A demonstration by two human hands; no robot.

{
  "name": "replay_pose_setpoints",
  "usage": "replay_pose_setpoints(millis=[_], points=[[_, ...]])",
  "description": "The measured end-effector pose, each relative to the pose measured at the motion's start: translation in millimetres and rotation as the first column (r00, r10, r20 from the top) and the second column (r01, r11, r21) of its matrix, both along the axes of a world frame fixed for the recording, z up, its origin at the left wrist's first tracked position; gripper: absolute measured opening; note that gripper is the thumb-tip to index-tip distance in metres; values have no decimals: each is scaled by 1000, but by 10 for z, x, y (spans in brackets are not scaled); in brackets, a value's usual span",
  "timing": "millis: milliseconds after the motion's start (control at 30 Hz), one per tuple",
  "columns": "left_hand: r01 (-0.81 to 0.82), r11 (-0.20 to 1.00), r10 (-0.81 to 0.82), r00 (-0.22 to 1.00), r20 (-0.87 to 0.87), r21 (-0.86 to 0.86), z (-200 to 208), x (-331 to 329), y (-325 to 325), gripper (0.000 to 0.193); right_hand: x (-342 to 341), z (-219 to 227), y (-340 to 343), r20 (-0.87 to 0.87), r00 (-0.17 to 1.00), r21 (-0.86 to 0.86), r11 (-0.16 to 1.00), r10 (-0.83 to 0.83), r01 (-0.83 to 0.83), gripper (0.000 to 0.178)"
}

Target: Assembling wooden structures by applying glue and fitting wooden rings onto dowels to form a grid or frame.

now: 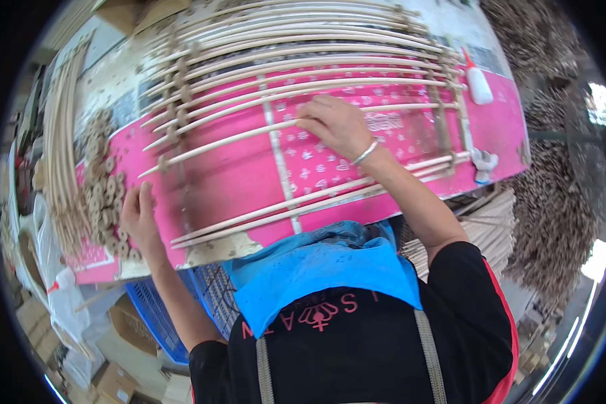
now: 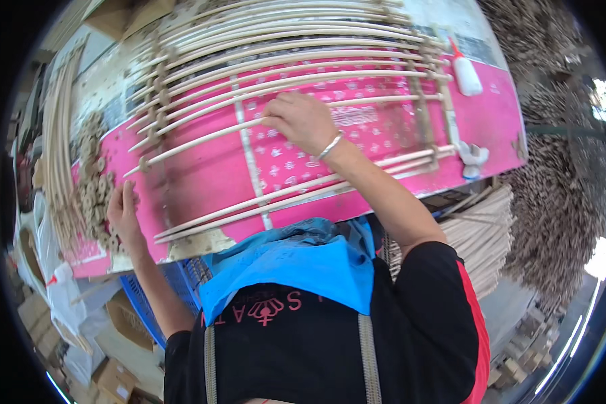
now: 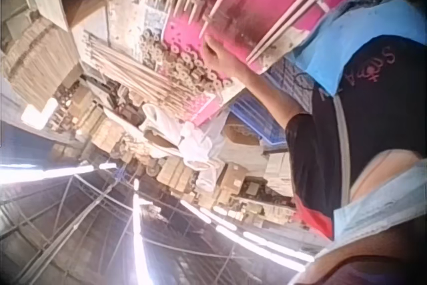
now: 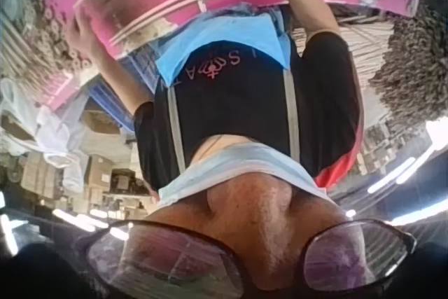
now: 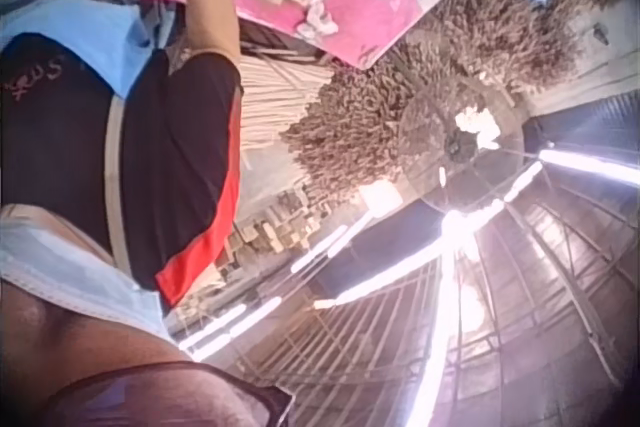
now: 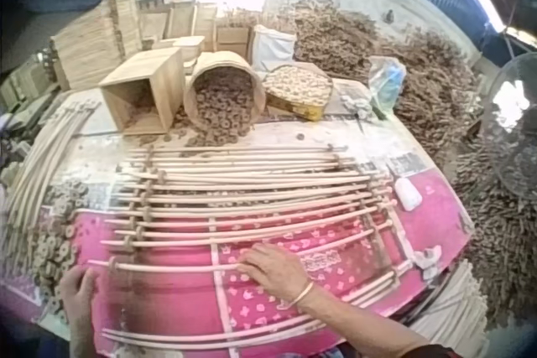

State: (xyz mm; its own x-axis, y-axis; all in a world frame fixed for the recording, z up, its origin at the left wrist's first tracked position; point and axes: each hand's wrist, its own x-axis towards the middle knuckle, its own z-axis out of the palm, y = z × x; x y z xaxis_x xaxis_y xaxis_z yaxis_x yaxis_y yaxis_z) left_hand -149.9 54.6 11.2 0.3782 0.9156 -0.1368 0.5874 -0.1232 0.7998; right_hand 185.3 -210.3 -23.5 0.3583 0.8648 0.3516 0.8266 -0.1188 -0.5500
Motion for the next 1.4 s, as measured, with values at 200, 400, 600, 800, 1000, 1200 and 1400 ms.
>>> replay_pose_setpoints(millis=[200, 400, 600, 800, 1000, 1200, 1400], points=[[384, 691, -310, 923, -229, 612, 83, 95, 32, 49, -6, 77, 64, -79, 996, -73, 996, 37, -43, 16], [474, 679, -363, 881, -304, 561, 29, 229, 86, 41, -16, 91, 68, -81, 997, -94, 995, 12, -19, 17], [439, 727, -374, 898, -231, 529, -75, 277, 111, 32, -21, 115, 115, -40, 999, -110, 993, 26, -31, 17], [416, 742, -381, 907, -179, 526, -133, 322, 172, 32, -53, 157, 151, -199, 977, -130, 990, -78, 53, 18], [405, 744, -383, 910, -157, 532, -194, 367, 198, 31, -17, 140, 205, 161, 987, -23, 1000, 14, -10, 16], [394, 727, -363, 916, -173, 562, -224, 419, 166, 30, 6, 76, 199, 242, 970, -31, 999, -12, 20, 16], [342, 749, -334, 935, -122, 567, -268, 239, 226, 41, -45, 150, 195, 281, 959, -4, 999, -32, 34, 15]])
